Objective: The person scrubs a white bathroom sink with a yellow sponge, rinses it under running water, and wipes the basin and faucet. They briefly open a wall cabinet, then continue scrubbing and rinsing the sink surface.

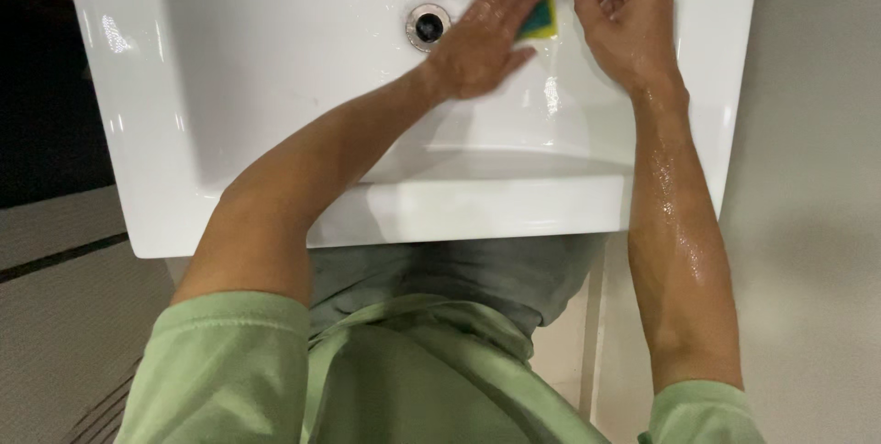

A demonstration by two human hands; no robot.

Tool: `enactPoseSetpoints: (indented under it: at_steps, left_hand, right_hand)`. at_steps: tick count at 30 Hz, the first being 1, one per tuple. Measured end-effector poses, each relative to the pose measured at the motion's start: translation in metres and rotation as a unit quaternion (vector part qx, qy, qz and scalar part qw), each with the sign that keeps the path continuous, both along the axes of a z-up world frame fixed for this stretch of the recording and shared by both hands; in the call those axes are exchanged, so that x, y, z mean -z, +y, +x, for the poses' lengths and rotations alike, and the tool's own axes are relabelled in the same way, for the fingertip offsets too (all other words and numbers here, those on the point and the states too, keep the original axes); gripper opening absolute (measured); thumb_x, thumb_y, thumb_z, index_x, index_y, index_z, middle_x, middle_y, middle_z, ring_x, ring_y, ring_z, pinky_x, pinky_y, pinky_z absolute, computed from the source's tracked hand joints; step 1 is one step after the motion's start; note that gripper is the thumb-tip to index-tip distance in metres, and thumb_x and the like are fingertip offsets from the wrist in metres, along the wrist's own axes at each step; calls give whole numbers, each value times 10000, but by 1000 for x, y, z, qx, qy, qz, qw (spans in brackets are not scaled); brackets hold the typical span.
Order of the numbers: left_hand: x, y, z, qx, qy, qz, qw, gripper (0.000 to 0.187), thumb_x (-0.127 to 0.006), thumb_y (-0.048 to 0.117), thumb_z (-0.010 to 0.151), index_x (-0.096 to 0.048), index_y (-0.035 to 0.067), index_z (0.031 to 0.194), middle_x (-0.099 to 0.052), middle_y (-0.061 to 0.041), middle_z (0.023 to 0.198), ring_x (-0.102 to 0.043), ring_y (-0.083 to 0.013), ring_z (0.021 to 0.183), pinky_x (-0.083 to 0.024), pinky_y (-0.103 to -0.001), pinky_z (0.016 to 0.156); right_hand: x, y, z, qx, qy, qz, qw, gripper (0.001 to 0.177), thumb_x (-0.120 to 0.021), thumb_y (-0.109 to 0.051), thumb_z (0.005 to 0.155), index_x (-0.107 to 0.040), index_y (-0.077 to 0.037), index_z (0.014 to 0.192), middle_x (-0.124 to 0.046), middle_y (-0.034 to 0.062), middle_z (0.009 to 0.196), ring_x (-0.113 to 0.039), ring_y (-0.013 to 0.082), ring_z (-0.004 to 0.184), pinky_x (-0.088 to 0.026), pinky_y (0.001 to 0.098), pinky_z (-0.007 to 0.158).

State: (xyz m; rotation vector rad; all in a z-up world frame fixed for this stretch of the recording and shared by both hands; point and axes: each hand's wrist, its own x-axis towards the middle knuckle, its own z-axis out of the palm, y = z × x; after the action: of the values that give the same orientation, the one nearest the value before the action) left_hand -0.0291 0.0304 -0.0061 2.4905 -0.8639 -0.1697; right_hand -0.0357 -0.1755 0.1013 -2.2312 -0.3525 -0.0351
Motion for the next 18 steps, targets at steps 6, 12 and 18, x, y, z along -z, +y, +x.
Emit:
enactPoseSetpoints:
  at_steps: [6,12,18]
  left_hand:
    - [-16,-7,-49,316,-126,-15,940,686,-410,484,1101,-235,82,1629,-165,-102,1709,-43,-290,1570,-81,-469,1299]
    - [5,38,-12,279,-240,56,928,626,-401,475,1147,-231,158,1660,-178,-51,1741,-58,-272,1609,-101,-447,1338]
    - [1,8,18,-52,-74,40,995,630,-365,356,1191,-159,-8,1662,-144,-183,1725,-92,-346,1600,-108,-505,1317]
  right_hand:
    - [-3,-5,1,-20,-27,-6,999,106,-678,26,1045,-733,-36,1112,-706,51,1090,-653,104,919,-522,251,770]
    - [-2,-7,1,-33,-45,-21,998,164,-664,48,1022,-734,-37,1143,-718,48,1082,-654,108,912,-534,253,780]
    - [-3,-6,2,-23,-43,-4,999,164,-661,54,1032,-738,-37,1145,-726,49,1079,-676,107,928,-548,255,821]
